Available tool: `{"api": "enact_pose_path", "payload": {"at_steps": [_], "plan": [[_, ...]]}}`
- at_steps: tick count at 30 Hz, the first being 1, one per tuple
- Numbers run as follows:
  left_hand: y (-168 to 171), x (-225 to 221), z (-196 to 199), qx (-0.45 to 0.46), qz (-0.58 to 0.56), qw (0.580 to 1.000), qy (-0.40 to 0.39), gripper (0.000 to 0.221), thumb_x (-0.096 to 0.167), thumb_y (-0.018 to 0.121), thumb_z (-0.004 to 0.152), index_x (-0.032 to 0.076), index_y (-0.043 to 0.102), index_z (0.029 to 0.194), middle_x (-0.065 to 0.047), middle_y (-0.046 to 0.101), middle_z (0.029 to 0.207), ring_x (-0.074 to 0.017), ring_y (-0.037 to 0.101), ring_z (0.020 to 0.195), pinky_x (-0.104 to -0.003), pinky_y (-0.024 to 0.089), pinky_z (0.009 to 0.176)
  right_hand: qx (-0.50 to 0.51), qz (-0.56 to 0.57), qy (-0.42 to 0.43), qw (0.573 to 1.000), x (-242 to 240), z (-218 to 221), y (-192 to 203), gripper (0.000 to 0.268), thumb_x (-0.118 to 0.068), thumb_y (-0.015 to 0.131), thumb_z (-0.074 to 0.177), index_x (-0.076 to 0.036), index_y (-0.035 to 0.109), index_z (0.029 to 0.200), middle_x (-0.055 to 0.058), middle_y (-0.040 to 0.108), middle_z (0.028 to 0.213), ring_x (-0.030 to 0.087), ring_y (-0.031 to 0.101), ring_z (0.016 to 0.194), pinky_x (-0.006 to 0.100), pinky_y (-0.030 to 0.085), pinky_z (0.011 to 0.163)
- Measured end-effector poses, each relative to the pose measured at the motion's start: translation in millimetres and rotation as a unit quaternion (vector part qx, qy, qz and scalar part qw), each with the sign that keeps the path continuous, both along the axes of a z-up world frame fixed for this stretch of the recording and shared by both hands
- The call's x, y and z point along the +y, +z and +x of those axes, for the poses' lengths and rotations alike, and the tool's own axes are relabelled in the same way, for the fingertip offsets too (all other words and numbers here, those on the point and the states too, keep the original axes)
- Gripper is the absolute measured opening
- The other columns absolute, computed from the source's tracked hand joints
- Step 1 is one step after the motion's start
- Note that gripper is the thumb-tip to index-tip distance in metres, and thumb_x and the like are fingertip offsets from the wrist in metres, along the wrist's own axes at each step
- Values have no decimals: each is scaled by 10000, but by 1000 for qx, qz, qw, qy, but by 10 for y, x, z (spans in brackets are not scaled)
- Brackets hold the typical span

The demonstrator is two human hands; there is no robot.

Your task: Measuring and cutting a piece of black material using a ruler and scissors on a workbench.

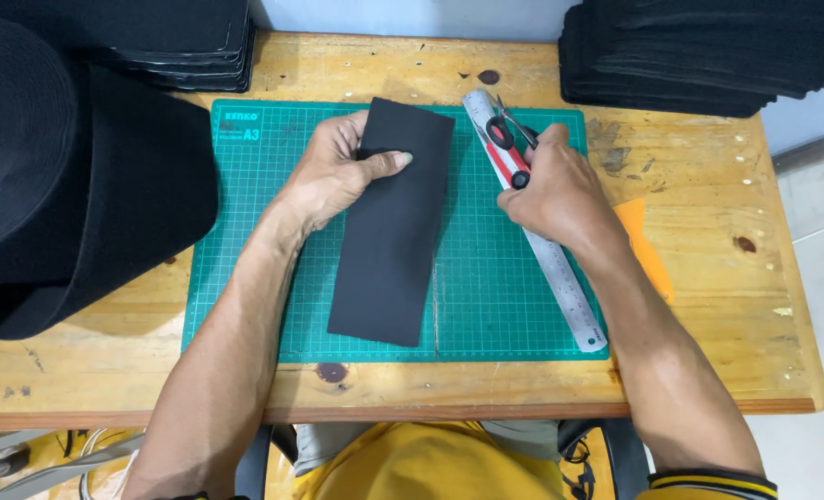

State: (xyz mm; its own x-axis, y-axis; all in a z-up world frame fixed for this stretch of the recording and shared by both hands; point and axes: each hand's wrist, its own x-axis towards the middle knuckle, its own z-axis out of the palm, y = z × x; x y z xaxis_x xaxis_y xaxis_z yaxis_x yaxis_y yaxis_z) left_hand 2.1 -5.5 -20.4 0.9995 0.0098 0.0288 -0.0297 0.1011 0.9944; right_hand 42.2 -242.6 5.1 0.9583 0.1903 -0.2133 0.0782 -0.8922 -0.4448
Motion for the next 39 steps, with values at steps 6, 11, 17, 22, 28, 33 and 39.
{"api": "enact_pose_path", "payload": {"at_steps": [6,11,17,22,28,33,39], "plan": [[-62,19,35,1,-10,1000,0,188,-65,764,828,-24,708,1002,-113,694,760,-193,733,663,-290,640,517,-3,31,20,999,23,-101,82,426,-61,660,798,39,493,1176,303,677,1040,557,648,1099,624,499,931],[-53,12,38,9,-7,1000,-2,190,-56,761,829,-9,707,1005,-101,688,764,-183,736,672,-284,639,525,-1,76,6,997,-218,-54,116,407,-104,687,815,33,506,1153,296,664,1048,533,645,1106,593,501,911],[-172,133,57,39,-4,998,-53,272,34,738,911,85,701,1175,-9,754,1018,-110,724,877,-258,637,755,47,226,-69,970,-458,86,404,342,-48,683,918,-130,426,1129,-20,469,1013,79,523,915,233,443,745],[-67,106,38,45,18,998,-48,298,37,734,908,74,702,1203,-40,764,1098,-138,738,962,-277,654,817,44,306,-104,945,-650,169,412,388,39,690,921,-173,403,1074,-41,426,1017,54,514,901,197,483,770],[-20,60,37,83,-3,995,-47,328,44,736,899,75,694,1223,-48,763,1082,-151,740,937,-287,656,803,77,317,-117,938,-666,279,194,410,75,677,907,-148,423,1138,-18,450,1047,76,542,961,211,503,799],[12,-8,40,35,-2,999,7,207,-71,757,835,-18,708,1029,-138,716,780,-197,735,667,-319,645,528,-20,324,-27,945,-618,294,-218,434,32,777,705,-33,496,1028,25,525,778,107,553,630,182,431,531],[-73,14,53,28,-5,1000,2,219,-68,763,822,-11,712,1028,-103,703,783,-179,724,678,-297,637,531,-56,56,8,997,-472,289,-193,410,-273,811,767,-83,580,1049,197,671,989,421,677,1023,504,519,883]]}}
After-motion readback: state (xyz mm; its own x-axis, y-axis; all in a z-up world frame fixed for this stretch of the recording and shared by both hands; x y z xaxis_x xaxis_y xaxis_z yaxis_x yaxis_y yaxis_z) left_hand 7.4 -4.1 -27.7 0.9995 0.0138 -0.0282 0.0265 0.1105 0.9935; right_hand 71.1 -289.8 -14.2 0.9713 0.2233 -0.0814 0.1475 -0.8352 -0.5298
